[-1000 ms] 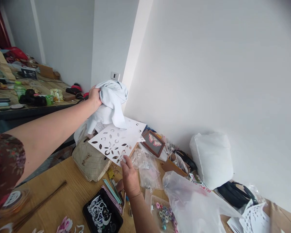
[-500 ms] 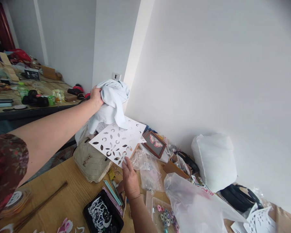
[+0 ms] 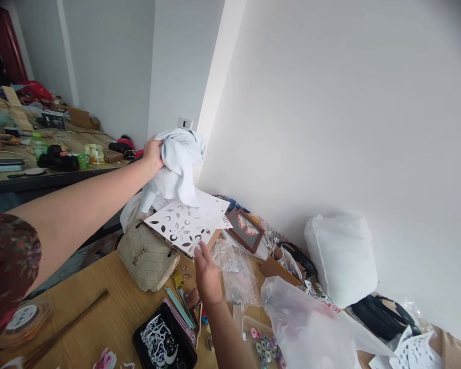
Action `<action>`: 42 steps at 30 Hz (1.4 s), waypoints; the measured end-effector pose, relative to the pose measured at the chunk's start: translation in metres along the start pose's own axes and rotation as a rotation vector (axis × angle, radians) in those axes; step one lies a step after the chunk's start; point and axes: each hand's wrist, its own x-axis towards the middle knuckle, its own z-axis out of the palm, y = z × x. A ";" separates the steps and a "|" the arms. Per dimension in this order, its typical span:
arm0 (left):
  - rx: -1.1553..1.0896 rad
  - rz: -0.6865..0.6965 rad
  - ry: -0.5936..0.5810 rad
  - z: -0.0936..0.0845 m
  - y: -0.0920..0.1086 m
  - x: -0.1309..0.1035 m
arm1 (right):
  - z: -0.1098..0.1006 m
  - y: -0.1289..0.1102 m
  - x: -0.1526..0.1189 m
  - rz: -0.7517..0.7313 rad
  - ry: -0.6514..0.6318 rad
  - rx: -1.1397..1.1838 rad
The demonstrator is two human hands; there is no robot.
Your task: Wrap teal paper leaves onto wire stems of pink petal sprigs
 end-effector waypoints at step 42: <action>1.090 0.218 -0.314 -0.009 -0.011 -0.050 | 0.042 -0.058 0.101 0.192 -0.506 -0.483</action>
